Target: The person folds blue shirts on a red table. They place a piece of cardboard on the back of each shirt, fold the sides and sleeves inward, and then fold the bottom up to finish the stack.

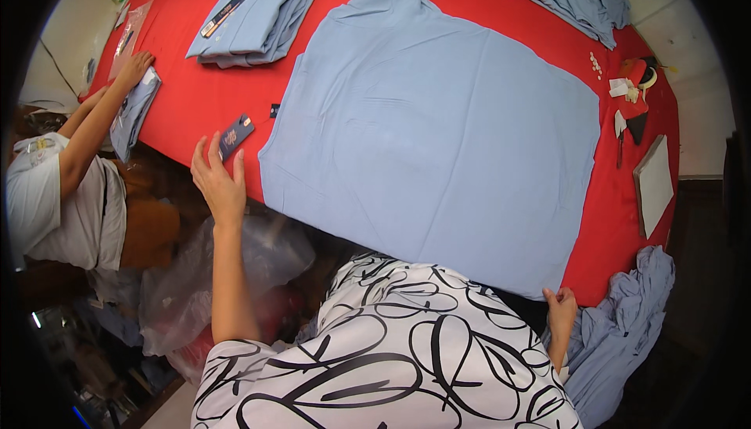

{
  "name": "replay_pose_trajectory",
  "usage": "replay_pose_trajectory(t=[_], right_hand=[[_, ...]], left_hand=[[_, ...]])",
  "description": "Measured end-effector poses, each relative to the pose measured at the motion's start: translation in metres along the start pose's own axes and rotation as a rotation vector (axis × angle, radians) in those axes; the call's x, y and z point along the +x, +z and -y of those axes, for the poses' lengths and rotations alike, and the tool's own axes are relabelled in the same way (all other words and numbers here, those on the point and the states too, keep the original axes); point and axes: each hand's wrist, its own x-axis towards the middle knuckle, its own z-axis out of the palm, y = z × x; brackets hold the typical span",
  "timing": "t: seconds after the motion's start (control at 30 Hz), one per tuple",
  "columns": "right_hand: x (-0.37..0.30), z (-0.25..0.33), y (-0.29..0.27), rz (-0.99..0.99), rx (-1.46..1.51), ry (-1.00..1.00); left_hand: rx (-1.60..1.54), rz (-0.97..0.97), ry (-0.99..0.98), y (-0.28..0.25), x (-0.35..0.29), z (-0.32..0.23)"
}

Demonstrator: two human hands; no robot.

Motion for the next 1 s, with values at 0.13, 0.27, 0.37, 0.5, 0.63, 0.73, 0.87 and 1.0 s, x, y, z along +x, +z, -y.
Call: replay_pose_trajectory(t=[0.13, 0.27, 0.37, 0.5, 0.63, 0.73, 0.87, 1.0], right_hand=[[-0.009, -0.009, 0.011, -0.068, 0.039, -0.034], [-0.015, 0.005, 0.010, 0.108, 0.602, 0.245], [-0.017, 0.012, 0.006, 0.213, 0.587, 0.240], [-0.015, 0.023, -0.001, 0.248, 0.308, 0.252], [0.005, 0.055, -0.021, -0.076, 0.101, 0.026], [0.041, 0.094, -0.013, -0.272, 0.178, -0.238], [0.080, 0.139, 0.028, -0.420, 0.196, -0.383], [0.093, 0.139, 0.050, -0.487, 0.094, -0.416]], left_hand=[[-0.023, 0.237, -0.112, -0.021, -0.034, -0.027], [-0.179, 0.204, 0.006, -0.014, -0.063, -0.024], [-0.558, 0.222, -0.532, -0.022, -0.042, -0.027], [-0.405, 0.394, -0.422, -0.019, -0.031, -0.022], [-0.177, 0.020, 0.097, -0.011, -0.018, -0.055], [-0.476, 0.049, 0.176, 0.022, 0.013, -0.103], [-0.682, 0.102, 0.086, 0.062, 0.049, -0.147], [-0.672, 0.111, 0.023, 0.068, 0.057, -0.152]])
